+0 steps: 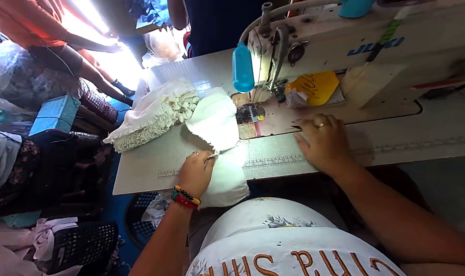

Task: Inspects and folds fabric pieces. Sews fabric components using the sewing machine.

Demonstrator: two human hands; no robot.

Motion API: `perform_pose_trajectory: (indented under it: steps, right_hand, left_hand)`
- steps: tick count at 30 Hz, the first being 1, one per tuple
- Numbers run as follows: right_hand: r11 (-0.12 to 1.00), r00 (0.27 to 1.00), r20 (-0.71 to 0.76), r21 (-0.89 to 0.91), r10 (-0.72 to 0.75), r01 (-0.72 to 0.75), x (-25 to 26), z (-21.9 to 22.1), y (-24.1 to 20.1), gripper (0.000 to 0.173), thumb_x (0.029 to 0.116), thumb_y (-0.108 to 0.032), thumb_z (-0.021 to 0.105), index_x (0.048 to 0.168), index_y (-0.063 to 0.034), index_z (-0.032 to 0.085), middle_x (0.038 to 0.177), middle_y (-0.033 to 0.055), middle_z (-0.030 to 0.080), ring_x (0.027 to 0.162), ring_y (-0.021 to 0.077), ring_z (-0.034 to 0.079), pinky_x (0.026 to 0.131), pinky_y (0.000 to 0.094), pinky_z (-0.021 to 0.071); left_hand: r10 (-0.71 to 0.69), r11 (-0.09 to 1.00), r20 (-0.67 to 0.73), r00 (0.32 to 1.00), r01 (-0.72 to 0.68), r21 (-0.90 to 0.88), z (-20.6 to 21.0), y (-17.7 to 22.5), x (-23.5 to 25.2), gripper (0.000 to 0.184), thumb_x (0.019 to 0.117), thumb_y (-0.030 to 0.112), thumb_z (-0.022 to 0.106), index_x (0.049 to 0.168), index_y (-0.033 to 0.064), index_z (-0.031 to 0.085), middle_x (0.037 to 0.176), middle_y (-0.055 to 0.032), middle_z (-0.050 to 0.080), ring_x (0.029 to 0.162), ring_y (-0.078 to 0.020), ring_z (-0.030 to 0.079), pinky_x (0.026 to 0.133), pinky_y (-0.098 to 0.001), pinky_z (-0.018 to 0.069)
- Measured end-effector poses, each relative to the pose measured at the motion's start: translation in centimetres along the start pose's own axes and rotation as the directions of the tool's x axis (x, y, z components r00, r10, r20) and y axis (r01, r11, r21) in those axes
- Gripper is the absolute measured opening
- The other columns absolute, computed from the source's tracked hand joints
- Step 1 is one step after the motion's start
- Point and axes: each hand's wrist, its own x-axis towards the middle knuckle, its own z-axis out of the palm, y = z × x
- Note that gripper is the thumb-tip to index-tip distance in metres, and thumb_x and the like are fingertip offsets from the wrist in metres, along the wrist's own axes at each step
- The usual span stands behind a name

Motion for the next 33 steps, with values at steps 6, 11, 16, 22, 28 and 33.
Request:
perform_pose_trajectory:
  steps: [6,11,16,22,28,33]
  right_hand:
    - [0.800,0.927,-0.083,0.481,-0.367,0.360,0.8,-0.1,-7.9,0.066,0.0956,-0.058,0.058,0.138,-0.0084,0.063,0.144,0.0095,0.060,0.138,0.0261,0.052,0.114,0.0526,0.0399]
    - [0.699,0.840,-0.138,0.494,-0.525,0.518,2.0,-1.1,-10.5,0.047,0.0930,-0.043,0.069,0.129,-0.0124,0.069,0.138,0.0069,0.065,0.141,0.0287,0.049,0.118,0.0557,0.0349]
    - [0.679,0.867,-0.166,0.560,-0.469,0.475,2.3,-3.9,-11.4,0.019,0.0986,-0.023,0.060,0.097,-0.0104,0.074,0.089,0.0005,0.070,0.089,0.0110,0.066,0.082,0.0297,0.0518]
    - [0.699,0.892,-0.180,0.564,-0.416,0.440,3.4,-6.8,-11.1,0.019,0.0962,-0.023,0.063,0.099,-0.0078,0.073,0.089,0.0018,0.068,0.082,0.0055,0.064,0.072,0.0199,0.0532]
    - [0.736,0.930,-0.154,0.574,-0.333,0.359,3.9,-8.7,-10.5,0.018,0.0974,-0.024,0.063,0.101,-0.0084,0.071,0.091,-0.0012,0.067,0.083,-0.0010,0.061,0.074,0.0135,0.0505]
    - [0.816,0.931,-0.049,0.466,-0.361,0.341,4.0,-9.3,-8.5,0.043,0.0948,-0.039,0.064,0.130,-0.0133,0.065,0.110,0.0028,0.071,0.100,0.0087,0.068,0.084,0.0278,0.0570]
  left_hand:
    - [0.414,0.794,-0.219,0.884,-0.468,-0.388,1.3,0.6,-1.5,0.017,0.0989,0.019,0.066,0.101,0.0072,0.078,0.097,0.0004,0.067,0.098,-0.0036,0.061,0.091,-0.0231,0.0502]
    - [0.549,0.740,-0.503,0.667,-0.668,-0.078,0.5,2.4,-3.1,0.018,0.0980,0.024,0.069,0.083,0.0167,0.073,0.119,0.0005,0.058,0.121,-0.0076,0.050,0.108,-0.0301,0.0379]
    - [0.561,0.679,-0.514,0.648,-0.716,-0.162,-1.1,3.7,-4.0,0.015,0.0987,0.030,0.069,0.102,0.0160,0.067,0.135,0.0020,0.064,0.135,-0.0119,0.053,0.119,-0.0418,0.0394]
    - [0.383,0.694,-0.532,0.755,-0.615,-0.374,1.2,3.4,-4.2,0.030,0.0909,0.025,0.078,0.116,0.0268,0.063,0.133,0.0076,0.053,0.126,-0.0022,0.052,0.104,-0.0248,0.0496]
    - [0.334,0.671,-0.453,0.826,-0.546,-0.502,4.0,2.8,-3.9,0.016,0.0925,0.025,0.075,0.102,0.0133,0.069,0.126,-0.0062,0.057,0.118,-0.0088,0.058,0.097,-0.0292,0.0551]
    - [0.440,0.726,-0.376,0.815,-0.570,-0.386,1.5,2.8,-3.9,0.027,0.1038,0.024,0.054,0.114,0.0010,0.066,0.110,-0.0091,0.062,0.105,-0.0073,0.061,0.092,-0.0248,0.0525]
